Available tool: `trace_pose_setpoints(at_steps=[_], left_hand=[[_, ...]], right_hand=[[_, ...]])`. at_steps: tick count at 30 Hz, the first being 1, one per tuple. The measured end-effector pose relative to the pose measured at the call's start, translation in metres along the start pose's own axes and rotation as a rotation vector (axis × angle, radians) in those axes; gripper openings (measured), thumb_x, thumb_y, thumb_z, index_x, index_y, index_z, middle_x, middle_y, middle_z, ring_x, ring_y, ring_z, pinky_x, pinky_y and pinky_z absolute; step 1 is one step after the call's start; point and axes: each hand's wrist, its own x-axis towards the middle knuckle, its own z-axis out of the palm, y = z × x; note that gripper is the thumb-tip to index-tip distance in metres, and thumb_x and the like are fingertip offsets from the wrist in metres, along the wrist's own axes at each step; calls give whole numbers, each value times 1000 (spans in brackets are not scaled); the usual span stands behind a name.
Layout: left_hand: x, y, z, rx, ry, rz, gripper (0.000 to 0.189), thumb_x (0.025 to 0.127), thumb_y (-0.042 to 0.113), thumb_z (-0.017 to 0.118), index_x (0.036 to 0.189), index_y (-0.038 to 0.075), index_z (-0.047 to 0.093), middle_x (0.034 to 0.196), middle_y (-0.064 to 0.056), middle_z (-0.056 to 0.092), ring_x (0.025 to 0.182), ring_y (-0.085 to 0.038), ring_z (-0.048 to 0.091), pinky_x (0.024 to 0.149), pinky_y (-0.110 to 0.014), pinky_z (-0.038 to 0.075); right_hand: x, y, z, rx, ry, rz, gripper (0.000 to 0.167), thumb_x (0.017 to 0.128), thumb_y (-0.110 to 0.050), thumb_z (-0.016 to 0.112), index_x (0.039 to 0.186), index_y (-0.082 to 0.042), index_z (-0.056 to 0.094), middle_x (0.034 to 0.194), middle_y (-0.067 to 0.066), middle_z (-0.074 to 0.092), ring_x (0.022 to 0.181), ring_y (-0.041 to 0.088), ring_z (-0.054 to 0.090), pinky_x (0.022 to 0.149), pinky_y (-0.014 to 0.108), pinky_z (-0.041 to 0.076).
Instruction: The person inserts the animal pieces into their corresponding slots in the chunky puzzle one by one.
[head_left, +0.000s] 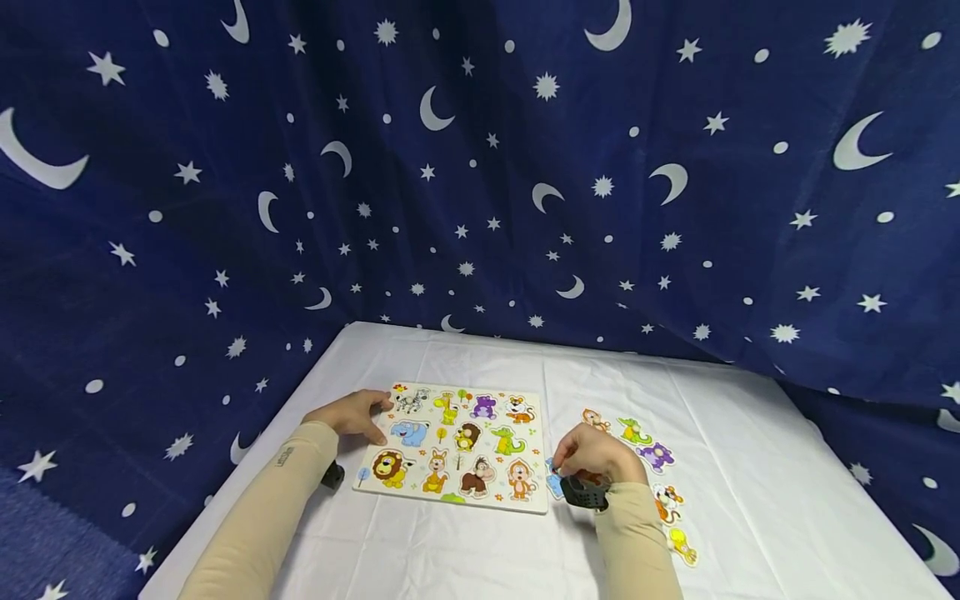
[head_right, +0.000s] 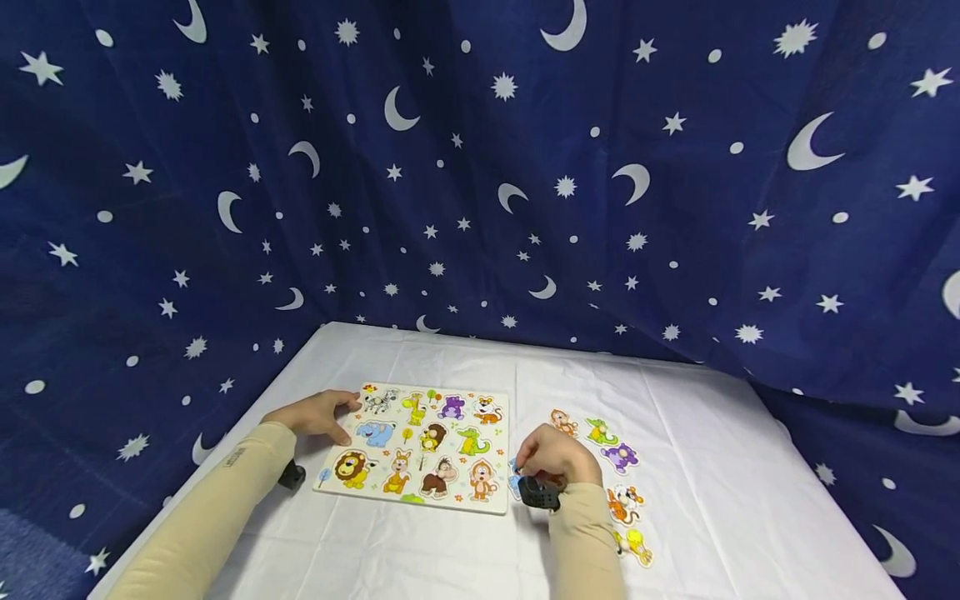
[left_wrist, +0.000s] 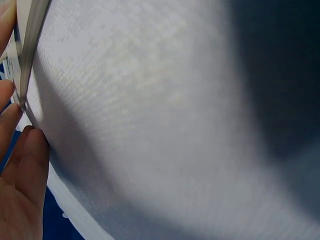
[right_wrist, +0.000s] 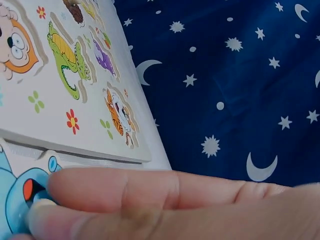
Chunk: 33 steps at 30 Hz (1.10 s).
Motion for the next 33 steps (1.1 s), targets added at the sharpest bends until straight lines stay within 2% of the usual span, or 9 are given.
trace_pose_setpoints(at_steps=[3, 7, 14, 22, 29, 33], left_hand=[[0, -1, 0, -9, 0, -7, 71, 64, 8, 92, 129, 0, 62, 158, -19, 40, 149, -40, 31, 124, -54, 22], [-1, 0, -3, -7, 5, -10, 71, 65, 8, 91, 129, -1, 62, 158, -19, 39, 149, -40, 31, 124, -54, 22], [0, -3, -1, -9, 9, -28, 71, 65, 9, 92, 129, 0, 62, 158, -18, 39, 149, -41, 30, 124, -55, 20], [-1, -10, 4, -36, 2, -10, 70, 63, 8, 92, 127, -1, 63, 158, -19, 39, 149, -42, 29, 124, -56, 20], [0, -5, 3, -6, 9, 18, 68, 65, 8, 91, 127, -1, 63, 158, -20, 39, 149, -42, 29, 124, -56, 21], [-1, -2, 1, 3, 11, 13, 67, 64, 8, 92, 125, 0, 64, 158, -19, 40, 148, -42, 30, 124, -56, 21]], right_hand=[[2, 1, 1, 9, 3, 9, 13, 75, 8, 72, 86, 2, 76, 66, -4, 68, 53, 6, 50, 49, 20, 41], [4, -3, 2, 17, 14, 68, 10, 76, 6, 74, 81, -2, 76, 63, -3, 66, 48, 7, 44, 44, 20, 36], [9, -9, 6, -74, 46, 45, 7, 74, 5, 76, 75, -1, 75, 64, -2, 68, 54, 8, 53, 51, 21, 43], [6, -9, 8, -62, 56, 81, 8, 74, 6, 75, 76, -1, 75, 65, 0, 69, 53, 10, 55, 51, 22, 46], [1, -12, 2, -75, 100, 115, 9, 76, 5, 74, 77, -4, 76, 65, 0, 69, 53, 11, 55, 50, 24, 47], [-1, -14, -3, -45, 84, 52, 8, 77, 7, 71, 80, 1, 76, 67, 2, 70, 55, 10, 57, 54, 25, 52]])
